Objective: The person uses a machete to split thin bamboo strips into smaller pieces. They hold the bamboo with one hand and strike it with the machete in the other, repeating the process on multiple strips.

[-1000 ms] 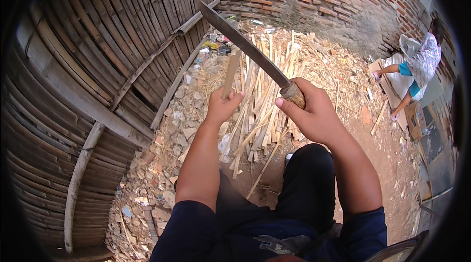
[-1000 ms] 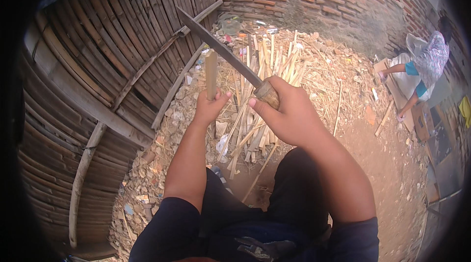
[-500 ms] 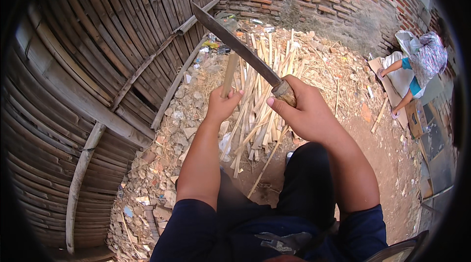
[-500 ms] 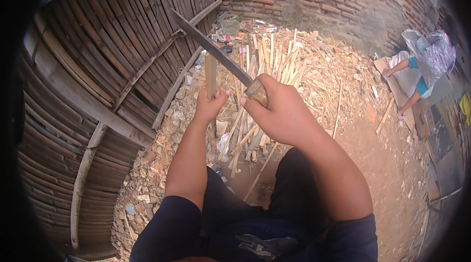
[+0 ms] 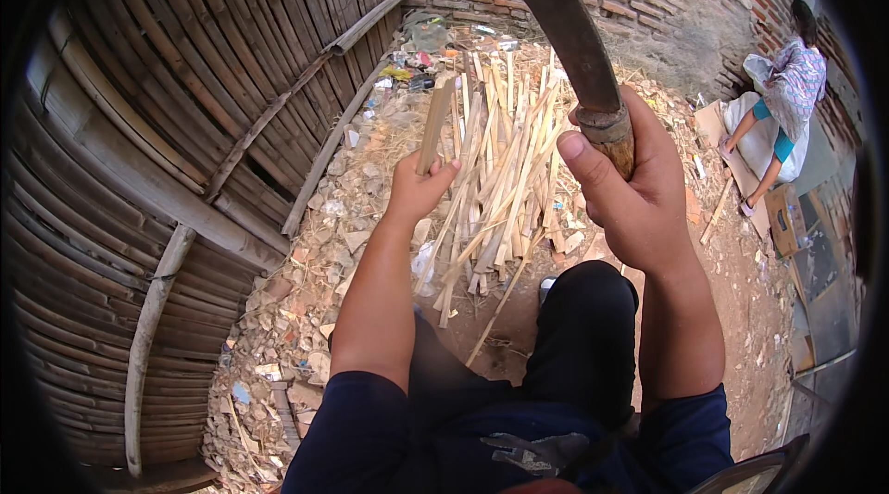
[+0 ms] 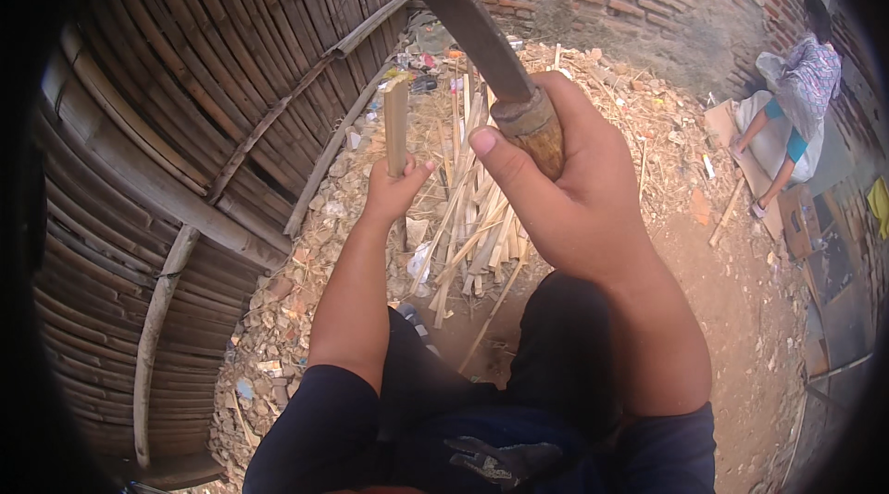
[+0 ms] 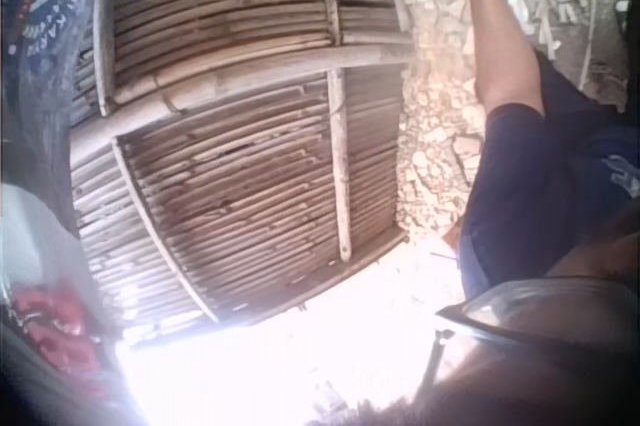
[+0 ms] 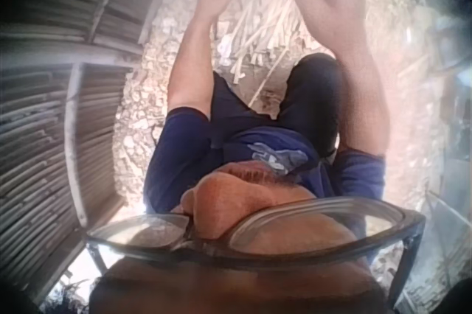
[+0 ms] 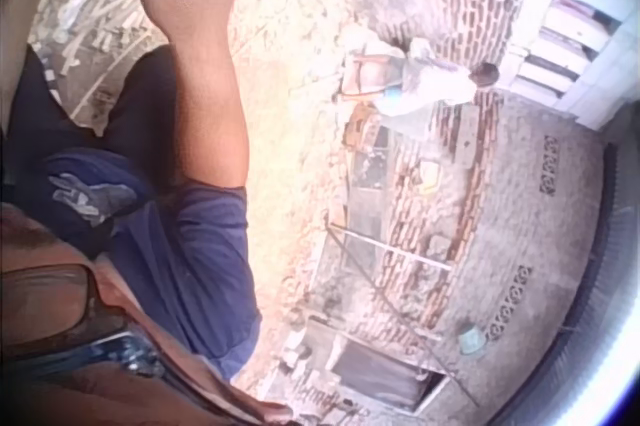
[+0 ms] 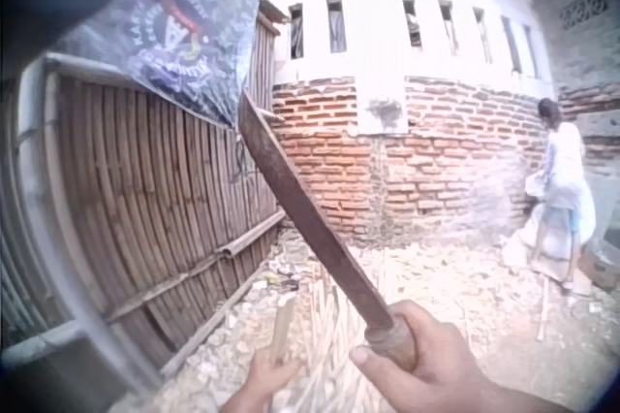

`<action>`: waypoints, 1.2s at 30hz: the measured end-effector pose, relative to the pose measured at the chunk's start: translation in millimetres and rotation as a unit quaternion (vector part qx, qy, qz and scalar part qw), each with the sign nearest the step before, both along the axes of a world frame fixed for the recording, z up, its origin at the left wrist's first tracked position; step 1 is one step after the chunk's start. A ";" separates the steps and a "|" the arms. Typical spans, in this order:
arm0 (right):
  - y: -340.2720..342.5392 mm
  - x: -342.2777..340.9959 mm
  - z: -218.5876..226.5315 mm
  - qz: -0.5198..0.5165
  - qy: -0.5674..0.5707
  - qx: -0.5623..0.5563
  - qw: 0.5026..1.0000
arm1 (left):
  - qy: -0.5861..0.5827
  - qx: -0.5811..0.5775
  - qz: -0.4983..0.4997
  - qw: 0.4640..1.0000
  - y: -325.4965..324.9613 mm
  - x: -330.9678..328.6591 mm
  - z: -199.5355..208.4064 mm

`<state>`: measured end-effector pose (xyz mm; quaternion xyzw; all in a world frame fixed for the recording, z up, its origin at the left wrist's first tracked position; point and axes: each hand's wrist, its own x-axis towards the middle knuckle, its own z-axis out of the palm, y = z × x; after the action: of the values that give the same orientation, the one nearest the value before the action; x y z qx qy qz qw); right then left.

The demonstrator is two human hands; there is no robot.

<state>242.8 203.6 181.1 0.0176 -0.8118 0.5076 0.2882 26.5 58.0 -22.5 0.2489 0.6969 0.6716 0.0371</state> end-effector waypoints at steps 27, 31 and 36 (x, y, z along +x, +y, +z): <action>26.0 -30.0 -23.1 0.007 -0.235 0.115 0.965 | 0.103 0.016 0.018 0.994 5.6 5.7 -5.0; 30.5 -32.9 -8.6 0.000 -0.263 0.138 0.955 | 0.084 -0.017 0.019 0.996 7.0 1.7 -28.4; 34.1 -36.6 -8.4 0.019 -0.264 0.134 0.955 | -0.018 -0.022 0.045 0.999 10.5 -4.9 -29.1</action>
<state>206.2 237.7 172.7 -0.0632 -0.9188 0.3866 0.0486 21.7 68.5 -51.7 0.2041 0.7215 0.6612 0.0251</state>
